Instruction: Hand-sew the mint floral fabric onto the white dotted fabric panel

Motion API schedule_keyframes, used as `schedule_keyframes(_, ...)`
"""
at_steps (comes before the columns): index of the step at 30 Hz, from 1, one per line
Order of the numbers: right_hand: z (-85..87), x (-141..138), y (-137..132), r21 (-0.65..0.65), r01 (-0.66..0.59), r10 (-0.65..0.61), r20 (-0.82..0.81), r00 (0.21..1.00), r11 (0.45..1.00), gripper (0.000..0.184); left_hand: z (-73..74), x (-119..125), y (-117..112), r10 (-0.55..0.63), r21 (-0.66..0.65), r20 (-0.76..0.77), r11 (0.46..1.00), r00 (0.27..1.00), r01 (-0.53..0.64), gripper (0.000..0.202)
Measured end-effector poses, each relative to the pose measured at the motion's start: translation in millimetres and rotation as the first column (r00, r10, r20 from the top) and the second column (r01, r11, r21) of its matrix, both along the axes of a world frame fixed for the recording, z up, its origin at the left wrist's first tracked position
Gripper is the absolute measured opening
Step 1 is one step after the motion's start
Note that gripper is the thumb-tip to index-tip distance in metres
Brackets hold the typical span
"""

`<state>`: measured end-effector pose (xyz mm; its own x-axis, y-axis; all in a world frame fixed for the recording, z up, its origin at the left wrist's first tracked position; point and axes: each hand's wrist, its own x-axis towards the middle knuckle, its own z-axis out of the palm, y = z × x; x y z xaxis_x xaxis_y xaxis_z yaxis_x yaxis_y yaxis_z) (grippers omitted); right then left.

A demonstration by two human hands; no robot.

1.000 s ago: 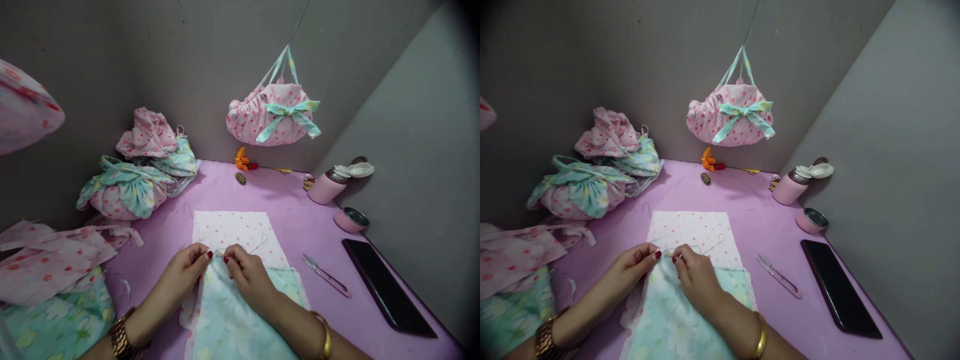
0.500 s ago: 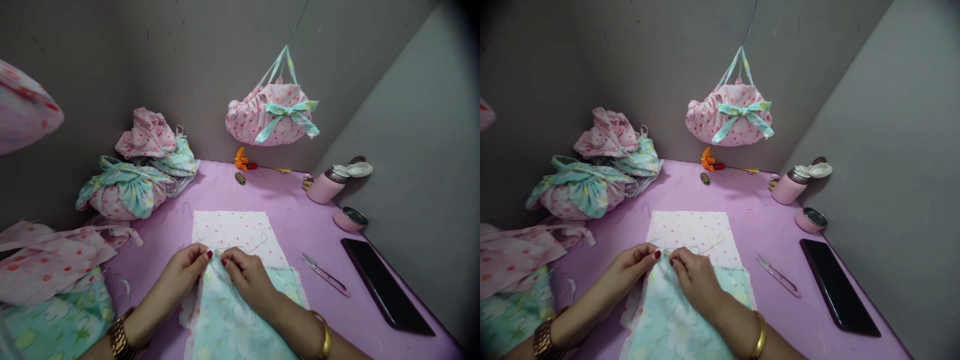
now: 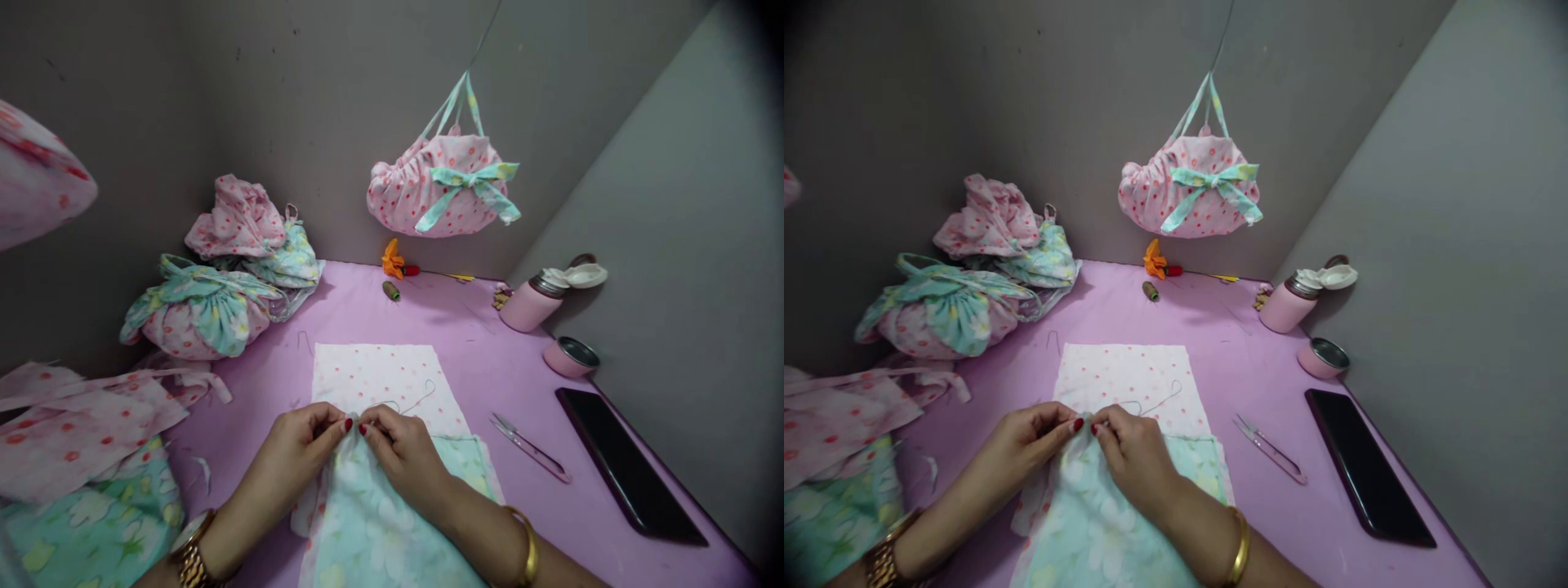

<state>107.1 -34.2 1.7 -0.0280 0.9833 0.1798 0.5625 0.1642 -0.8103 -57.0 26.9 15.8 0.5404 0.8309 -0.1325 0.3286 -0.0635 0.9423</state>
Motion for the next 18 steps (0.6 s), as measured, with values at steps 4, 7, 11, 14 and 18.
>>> schedule_keyframes(4, -0.8, 1.6, 0.2, 0.003, 0.003, -0.003, -0.050, 0.999, 1.000, 0.016, -2.3, 0.1, 1.0, -0.009, -0.122, 0.054, 0.992, 0.998, 0.015, 0.025)
schedule_keyframes(7, -0.7, 2.5, 0.9, 0.001, 0.003, -0.003, -0.074, 0.997, 1.000, 0.017, -3.8, 0.7, 2.0, 0.018, -0.169, 0.062, 0.986, 0.998, -0.007, 0.025)
schedule_keyframes(11, -0.3, 2.7, 1.4, -0.002, 0.011, -0.011, -0.064, 0.998, 1.000, 0.017, -4.7, 1.1, 2.6, 0.055, -0.152, 0.060, 0.987, 0.997, -0.045, 0.026)
schedule_keyframes(14, 0.3, 2.6, 1.5, 0.003, 0.006, -0.006, -0.075, 0.997, 1.000, 0.017, -6.0, 0.5, 3.1, 0.063, -0.155, 0.061, 0.987, 0.996, -0.053, 0.025)
schedule_keyframes(18, 1.2, 2.4, 1.6, -0.001, -0.004, 0.004, -0.121, 0.993, 1.000, 0.017, -7.2, 0.2, 3.6, 0.052, -0.205, 0.099, 0.978, 0.994, -0.031, 0.027)
